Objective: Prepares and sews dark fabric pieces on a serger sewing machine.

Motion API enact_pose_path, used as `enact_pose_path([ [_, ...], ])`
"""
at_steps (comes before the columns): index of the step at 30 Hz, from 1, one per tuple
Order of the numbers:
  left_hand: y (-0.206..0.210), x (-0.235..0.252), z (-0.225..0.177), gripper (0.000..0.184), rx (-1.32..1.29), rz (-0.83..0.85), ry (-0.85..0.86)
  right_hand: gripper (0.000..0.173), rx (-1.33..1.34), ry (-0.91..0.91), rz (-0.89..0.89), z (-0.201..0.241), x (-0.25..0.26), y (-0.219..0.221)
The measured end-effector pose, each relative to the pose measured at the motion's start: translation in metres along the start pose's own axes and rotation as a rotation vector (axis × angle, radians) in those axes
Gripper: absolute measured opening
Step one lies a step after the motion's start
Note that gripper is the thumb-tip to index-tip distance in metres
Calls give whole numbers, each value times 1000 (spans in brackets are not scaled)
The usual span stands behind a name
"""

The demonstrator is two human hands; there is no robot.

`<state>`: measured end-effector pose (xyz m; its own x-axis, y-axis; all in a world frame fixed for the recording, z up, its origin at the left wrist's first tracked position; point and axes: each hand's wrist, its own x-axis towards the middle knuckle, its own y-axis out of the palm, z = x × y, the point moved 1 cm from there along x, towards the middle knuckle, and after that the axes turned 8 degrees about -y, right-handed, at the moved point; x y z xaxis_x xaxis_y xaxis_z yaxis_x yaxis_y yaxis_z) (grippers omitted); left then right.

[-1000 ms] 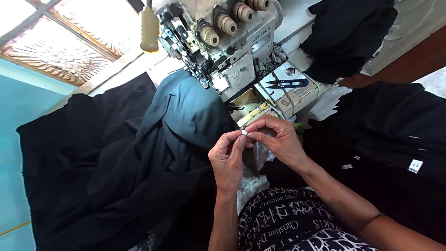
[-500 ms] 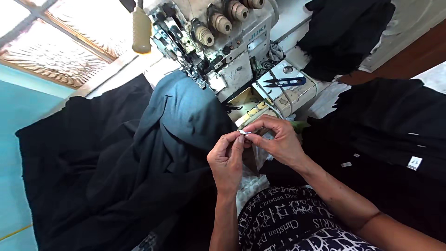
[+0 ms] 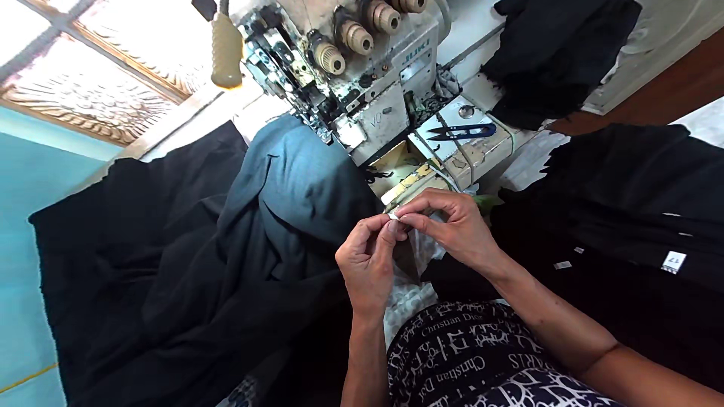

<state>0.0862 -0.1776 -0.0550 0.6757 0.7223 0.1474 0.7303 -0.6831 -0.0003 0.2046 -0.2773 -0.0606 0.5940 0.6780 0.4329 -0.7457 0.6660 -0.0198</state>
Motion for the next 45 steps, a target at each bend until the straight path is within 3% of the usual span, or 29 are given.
enact_pose_path([
  [30, 0, -3, 1, 18, 48, 24, 14, 9, 12, 7, 35, -2, -1, -2],
  [37, 3, -2, 1, 16, 43, -33, 23, 10, -123, -71, -54, -2, -3, 6],
  [42, 5, -2, 4, 19, -92, -16, -40, 9, -126, -105, -99, -2, -4, 10],
  [45, 7, -1, 6, 18, -291, 3, -173, 8, 115, 53, -107, -3, -5, 11],
])
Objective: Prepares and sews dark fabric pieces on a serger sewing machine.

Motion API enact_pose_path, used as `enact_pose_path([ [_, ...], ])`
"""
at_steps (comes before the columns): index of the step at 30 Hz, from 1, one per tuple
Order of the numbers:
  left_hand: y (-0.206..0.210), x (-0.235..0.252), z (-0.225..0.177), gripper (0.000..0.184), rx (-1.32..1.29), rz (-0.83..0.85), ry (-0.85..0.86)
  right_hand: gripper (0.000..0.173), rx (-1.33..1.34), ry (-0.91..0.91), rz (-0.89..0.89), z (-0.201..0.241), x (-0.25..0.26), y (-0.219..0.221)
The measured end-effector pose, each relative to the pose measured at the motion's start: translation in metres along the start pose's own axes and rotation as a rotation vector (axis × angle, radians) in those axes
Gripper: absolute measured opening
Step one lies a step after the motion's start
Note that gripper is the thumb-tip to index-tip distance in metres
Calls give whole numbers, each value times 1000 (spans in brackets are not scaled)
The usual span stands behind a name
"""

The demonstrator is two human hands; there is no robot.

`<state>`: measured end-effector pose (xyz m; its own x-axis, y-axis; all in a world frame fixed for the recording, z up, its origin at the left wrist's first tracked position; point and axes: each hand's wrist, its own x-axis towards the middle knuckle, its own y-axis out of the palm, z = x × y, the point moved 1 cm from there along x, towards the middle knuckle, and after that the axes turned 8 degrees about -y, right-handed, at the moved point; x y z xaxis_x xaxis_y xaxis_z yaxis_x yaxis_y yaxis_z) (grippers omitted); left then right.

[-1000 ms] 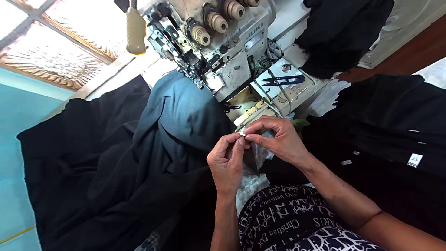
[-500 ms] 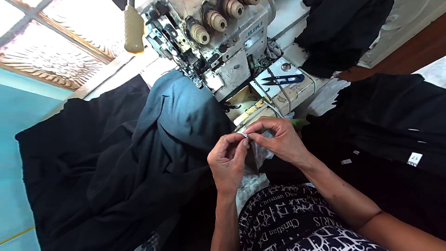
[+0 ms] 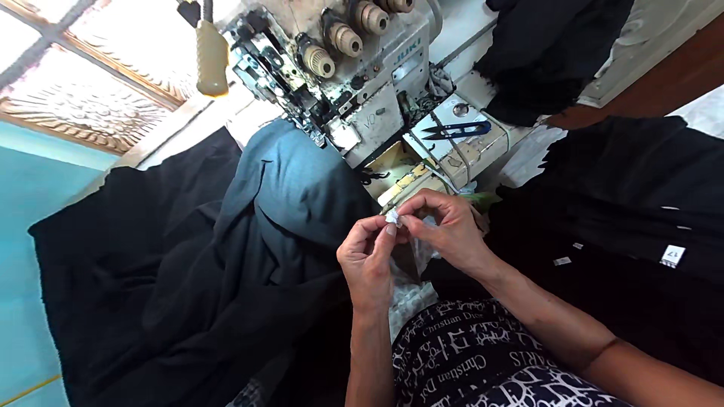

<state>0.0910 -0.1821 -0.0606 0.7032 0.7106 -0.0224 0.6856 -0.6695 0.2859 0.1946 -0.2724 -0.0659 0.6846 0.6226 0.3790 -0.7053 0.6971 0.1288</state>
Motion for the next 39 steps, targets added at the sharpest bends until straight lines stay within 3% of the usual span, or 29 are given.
enact_pose_path([
  [4, -1, 2, 2, 18, -104, 16, -102, 12, 256, 194, -26, 0, -1, 1],
  [9, -1, 2, 3, 21, -149, 6, -120, 10, 188, 147, -41, 1, 0, 0],
  [11, -1, 2, 3, 23, -147, -21, -118, 8, -1, 39, -28, -1, 3, -6],
  [14, -3, 0, 2, 24, -93, -72, -116, 12, -517, -225, -29, -5, 17, -30],
  [17, -7, -5, 2, 19, -39, -89, -90, 14, -1001, -437, -155, -21, 59, -64],
  [21, -14, -10, 3, 18, 10, -72, -24, 18, -1258, -326, -100, -45, 108, -104],
  [25, -22, -14, 3, 17, 47, -63, 10, 22, -1229, -175, 84, -56, 117, -112],
  [31, -27, -16, -2, 21, 92, -138, 32, 18, -1024, -149, -137, -36, 109, -111],
  [36, -32, -15, -6, 20, 131, -102, 89, 17, -886, -169, -219, -25, 101, -111],
  [39, -36, -12, -16, 18, 216, -73, 123, 17, -691, -187, -206, -13, 89, -87],
])
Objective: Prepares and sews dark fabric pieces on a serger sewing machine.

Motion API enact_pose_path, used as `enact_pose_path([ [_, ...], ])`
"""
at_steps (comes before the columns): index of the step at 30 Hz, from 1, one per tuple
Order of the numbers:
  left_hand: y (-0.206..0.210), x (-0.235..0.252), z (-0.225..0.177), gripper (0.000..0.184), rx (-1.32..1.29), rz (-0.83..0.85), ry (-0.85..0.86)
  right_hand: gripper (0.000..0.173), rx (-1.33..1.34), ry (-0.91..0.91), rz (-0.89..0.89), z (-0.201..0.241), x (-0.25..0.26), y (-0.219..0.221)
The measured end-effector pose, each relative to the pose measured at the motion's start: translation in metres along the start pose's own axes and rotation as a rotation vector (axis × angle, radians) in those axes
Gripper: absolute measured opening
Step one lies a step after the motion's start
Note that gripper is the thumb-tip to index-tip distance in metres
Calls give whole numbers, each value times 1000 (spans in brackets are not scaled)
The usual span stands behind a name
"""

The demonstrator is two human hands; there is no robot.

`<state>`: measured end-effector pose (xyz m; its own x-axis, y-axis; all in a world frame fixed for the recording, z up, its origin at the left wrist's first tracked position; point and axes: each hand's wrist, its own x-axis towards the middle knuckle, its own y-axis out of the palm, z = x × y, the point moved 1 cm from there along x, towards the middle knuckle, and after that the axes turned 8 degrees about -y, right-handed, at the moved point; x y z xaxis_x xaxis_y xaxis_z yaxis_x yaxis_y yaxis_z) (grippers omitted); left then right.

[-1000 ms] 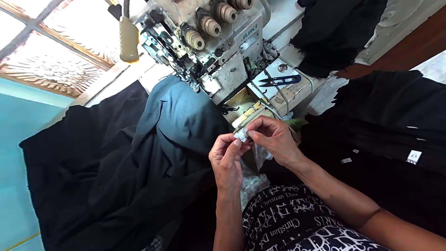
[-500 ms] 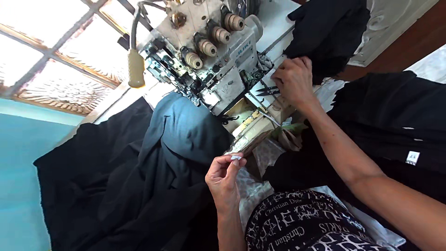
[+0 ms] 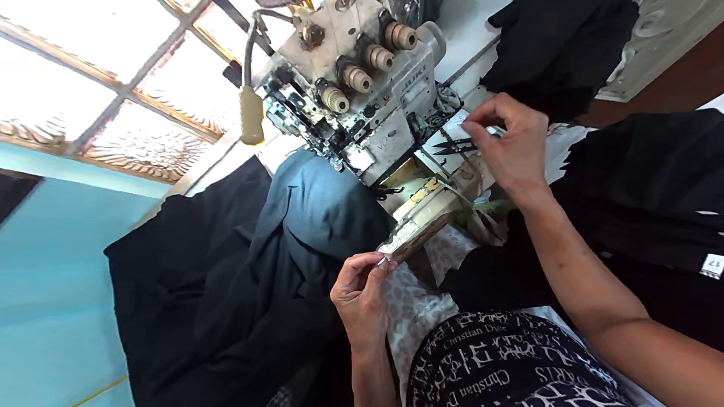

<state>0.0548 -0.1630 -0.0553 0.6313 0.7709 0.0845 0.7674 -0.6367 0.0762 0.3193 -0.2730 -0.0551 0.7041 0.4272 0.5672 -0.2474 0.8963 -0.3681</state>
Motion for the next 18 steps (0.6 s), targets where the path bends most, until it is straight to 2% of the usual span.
enact_pose_path([
  [2, -5, 6, -10, 17, 74, 21, 41, 18, 194, 14, 72, 21, -11, 17],
  [6, -15, 25, -33, 16, 217, 80, 137, 34, 502, 125, 399, 50, -35, 60],
  [9, -21, 43, -49, 19, 336, 123, 221, 37, 581, 169, 520, 62, -50, 79],
  [11, -24, 58, -57, 13, 468, 165, 292, 34, 570, 194, 582, 65, -53, 84],
  [13, -23, 74, -65, 9, 676, 198, 332, 23, 572, 219, 579, 66, -61, 83],
  [15, -16, 87, -71, 15, 894, 196, 351, 13, 606, 301, 557, 66, -73, 75],
  [18, -9, 106, -67, 15, 1025, 222, 415, 12, 741, 511, 468, 67, -90, 66],
])
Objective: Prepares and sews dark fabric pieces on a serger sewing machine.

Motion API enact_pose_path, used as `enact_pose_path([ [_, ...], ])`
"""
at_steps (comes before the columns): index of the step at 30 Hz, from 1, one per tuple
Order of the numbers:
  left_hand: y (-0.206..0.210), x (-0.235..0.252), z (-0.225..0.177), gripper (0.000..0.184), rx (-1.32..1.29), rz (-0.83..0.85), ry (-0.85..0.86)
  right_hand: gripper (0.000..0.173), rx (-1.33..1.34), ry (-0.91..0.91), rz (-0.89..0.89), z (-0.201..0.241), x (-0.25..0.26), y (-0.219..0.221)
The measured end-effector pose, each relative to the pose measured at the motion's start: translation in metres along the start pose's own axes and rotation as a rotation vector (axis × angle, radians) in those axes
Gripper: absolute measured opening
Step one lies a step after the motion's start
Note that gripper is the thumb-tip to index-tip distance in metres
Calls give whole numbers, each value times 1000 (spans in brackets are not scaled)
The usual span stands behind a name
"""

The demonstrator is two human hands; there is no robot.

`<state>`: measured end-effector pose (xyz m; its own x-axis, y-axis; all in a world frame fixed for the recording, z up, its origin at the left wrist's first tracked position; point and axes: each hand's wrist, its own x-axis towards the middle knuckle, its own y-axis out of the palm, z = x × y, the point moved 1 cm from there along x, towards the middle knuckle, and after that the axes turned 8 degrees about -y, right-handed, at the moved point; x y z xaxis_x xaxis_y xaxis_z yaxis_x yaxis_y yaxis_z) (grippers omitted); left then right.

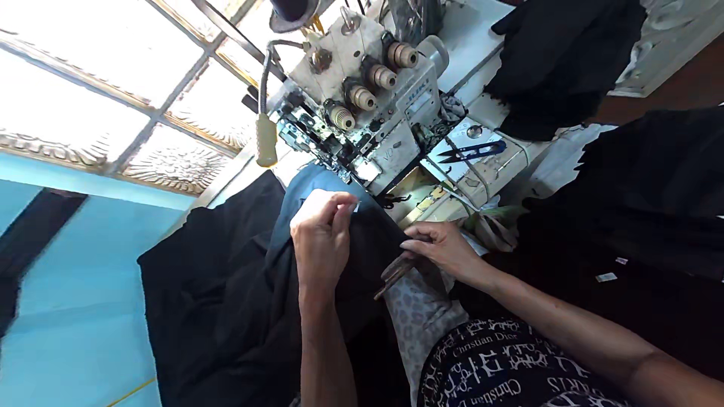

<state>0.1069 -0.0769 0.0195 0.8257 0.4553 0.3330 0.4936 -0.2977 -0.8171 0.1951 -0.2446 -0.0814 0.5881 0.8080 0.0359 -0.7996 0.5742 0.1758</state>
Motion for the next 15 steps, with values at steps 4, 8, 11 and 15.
enact_pose_path([
  [4, 9, 10, 10, 11, 14, 14, 14, 11, 72, -24, -95, -7, -7, 2],
  [8, 14, 11, 12, 13, 111, -43, 9, 3, 113, -95, -155, -11, -7, 8],
  [11, 16, 9, 18, 14, 99, -56, 38, 8, 214, -86, -232, -10, -8, 13],
  [15, 21, 9, 22, 16, 11, -107, 71, 15, 183, -114, -294, -10, -9, 18],
])
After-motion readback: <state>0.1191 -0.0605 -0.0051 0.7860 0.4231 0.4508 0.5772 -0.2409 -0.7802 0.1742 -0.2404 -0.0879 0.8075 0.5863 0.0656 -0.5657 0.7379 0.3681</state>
